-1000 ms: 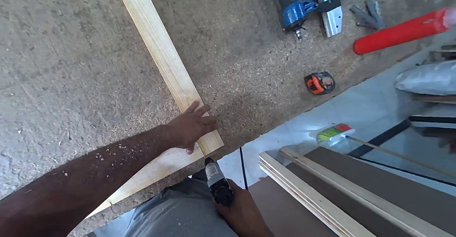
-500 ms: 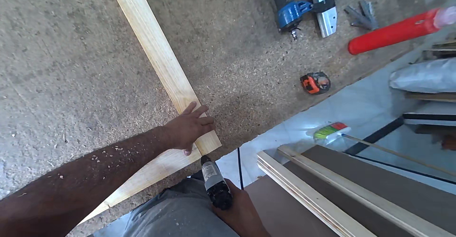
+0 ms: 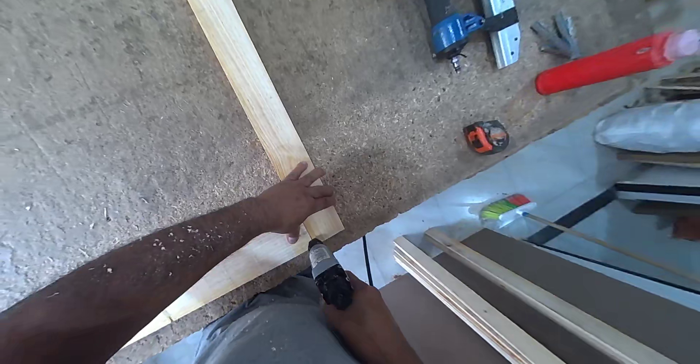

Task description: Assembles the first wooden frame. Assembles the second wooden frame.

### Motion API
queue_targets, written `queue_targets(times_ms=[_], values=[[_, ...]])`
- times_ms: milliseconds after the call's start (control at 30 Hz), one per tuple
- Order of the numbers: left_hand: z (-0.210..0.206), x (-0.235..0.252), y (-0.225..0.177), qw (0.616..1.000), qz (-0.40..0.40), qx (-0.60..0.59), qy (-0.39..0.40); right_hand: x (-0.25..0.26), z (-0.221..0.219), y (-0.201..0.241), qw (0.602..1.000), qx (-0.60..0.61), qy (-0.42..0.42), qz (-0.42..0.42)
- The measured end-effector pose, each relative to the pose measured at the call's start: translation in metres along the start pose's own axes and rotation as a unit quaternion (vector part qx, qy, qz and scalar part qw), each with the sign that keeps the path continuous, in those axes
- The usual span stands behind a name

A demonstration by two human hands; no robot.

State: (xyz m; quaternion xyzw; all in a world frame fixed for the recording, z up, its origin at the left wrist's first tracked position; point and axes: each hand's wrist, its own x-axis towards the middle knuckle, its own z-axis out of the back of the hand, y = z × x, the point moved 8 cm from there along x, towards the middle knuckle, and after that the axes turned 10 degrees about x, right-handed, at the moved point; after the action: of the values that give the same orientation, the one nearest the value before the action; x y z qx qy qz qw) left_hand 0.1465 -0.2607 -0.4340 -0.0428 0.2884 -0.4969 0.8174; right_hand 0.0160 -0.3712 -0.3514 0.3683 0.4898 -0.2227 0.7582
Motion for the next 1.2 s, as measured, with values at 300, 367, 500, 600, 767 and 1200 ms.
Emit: queue_targets(times_ms=[300,367,500,600,767,1200], values=[[0.003,-0.004,0.01,0.998,-0.046,-0.042,0.002,0.018,0.007,0.043,0.994,0.057,-0.031,0.091],[0.002,-0.005,0.012,0.998,-0.047,-0.049,-0.013,0.022,0.004,0.045,0.995,0.043,-0.031,0.088],[0.001,-0.005,0.013,0.998,-0.05,-0.045,-0.016,0.023,0.0,0.045,0.994,0.041,-0.048,0.087],[0.0,-0.004,0.014,0.997,-0.054,-0.045,-0.031,0.023,-0.001,0.047,0.995,0.035,-0.053,0.08],[0.001,-0.005,0.012,0.997,-0.054,-0.045,-0.015,0.021,-0.003,0.045,0.994,0.03,-0.061,0.081],[-0.003,-0.004,0.014,0.996,-0.07,-0.036,-0.038,0.009,-0.006,0.021,0.994,0.04,-0.073,0.07]])
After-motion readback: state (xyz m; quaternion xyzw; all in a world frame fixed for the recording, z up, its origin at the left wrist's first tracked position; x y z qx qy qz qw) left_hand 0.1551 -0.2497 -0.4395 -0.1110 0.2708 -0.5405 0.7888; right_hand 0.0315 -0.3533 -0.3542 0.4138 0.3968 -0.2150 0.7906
